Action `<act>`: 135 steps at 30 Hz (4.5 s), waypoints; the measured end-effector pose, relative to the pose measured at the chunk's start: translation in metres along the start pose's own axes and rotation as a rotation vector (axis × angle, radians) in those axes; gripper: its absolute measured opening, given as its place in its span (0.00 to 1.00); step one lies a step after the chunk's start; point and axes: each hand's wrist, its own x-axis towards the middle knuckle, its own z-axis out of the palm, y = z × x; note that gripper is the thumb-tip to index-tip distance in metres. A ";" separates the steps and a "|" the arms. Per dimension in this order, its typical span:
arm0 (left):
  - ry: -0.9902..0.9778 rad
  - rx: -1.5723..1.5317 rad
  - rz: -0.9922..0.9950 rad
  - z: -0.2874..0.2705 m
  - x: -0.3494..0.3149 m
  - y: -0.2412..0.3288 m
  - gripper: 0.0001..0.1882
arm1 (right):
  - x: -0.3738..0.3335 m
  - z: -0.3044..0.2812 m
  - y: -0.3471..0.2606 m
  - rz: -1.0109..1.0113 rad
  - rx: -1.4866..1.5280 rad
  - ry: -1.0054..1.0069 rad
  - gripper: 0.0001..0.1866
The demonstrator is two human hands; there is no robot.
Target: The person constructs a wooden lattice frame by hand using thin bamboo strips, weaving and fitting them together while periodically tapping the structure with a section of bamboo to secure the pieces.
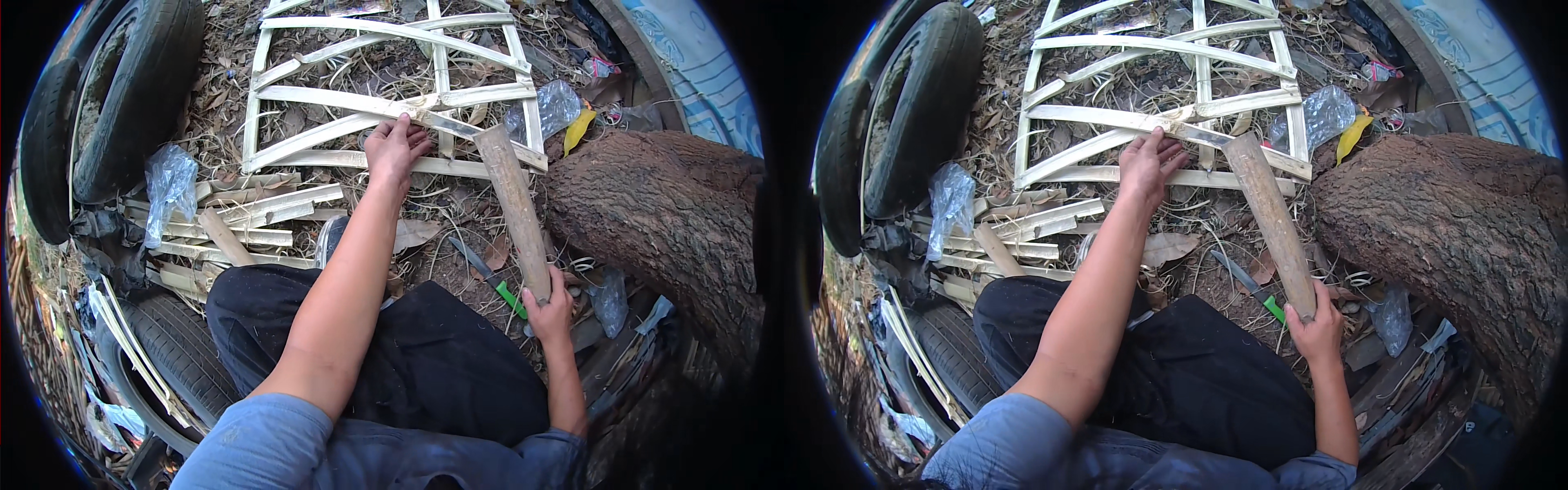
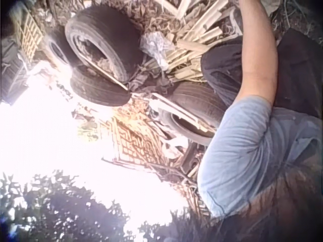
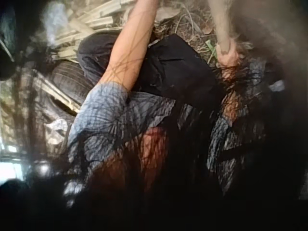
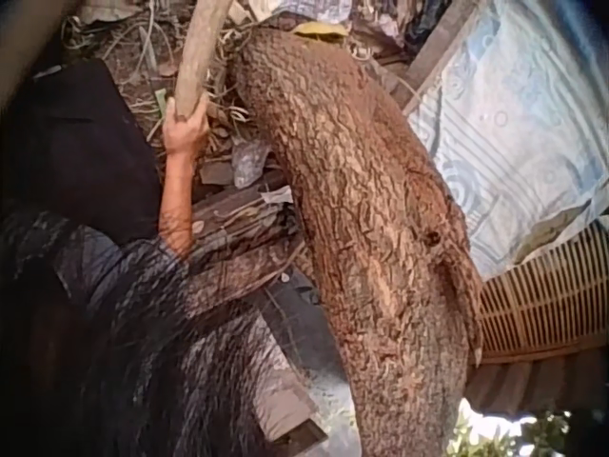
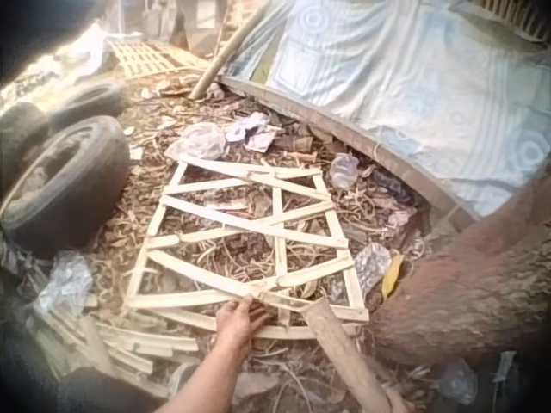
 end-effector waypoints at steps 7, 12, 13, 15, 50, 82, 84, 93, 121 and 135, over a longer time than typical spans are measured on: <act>0.050 -0.045 0.255 0.004 -0.007 -0.012 0.09 | 0.007 0.008 -0.002 -0.027 0.002 -0.003 0.31; -0.023 0.063 0.518 0.015 -0.005 -0.009 0.10 | 0.007 0.008 -0.003 -0.016 0.025 -0.005 0.31; -0.027 0.061 0.515 0.021 -0.006 -0.003 0.10 | 0.006 0.008 0.000 -0.024 0.009 0.006 0.31; 0.015 0.232 0.229 0.026 -0.002 0.012 0.12 | 0.005 0.007 0.002 -0.028 -0.012 0.017 0.31; -0.194 1.087 1.061 -0.032 -0.002 -0.066 0.07 | 0.006 0.015 0.008 0.011 -0.015 -0.155 0.32; -0.270 1.563 0.743 -0.015 -0.011 -0.030 0.27 | 0.007 0.011 0.010 0.015 -0.037 -0.097 0.32; -0.275 1.574 0.728 -0.017 -0.008 -0.028 0.26 | 0.008 0.010 0.010 0.015 -0.037 -0.094 0.32; -0.279 1.512 0.765 -0.022 -0.003 -0.033 0.24 | 0.010 0.014 0.010 -0.021 -0.070 -0.102 0.33; -0.494 1.738 0.653 -0.026 0.014 -0.013 0.29 | 0.001 0.016 0.001 0.039 -0.039 -0.177 0.33; -0.488 1.656 0.814 -0.033 0.025 -0.021 0.30 | 0.005 0.019 0.003 -0.007 -0.020 -0.129 0.34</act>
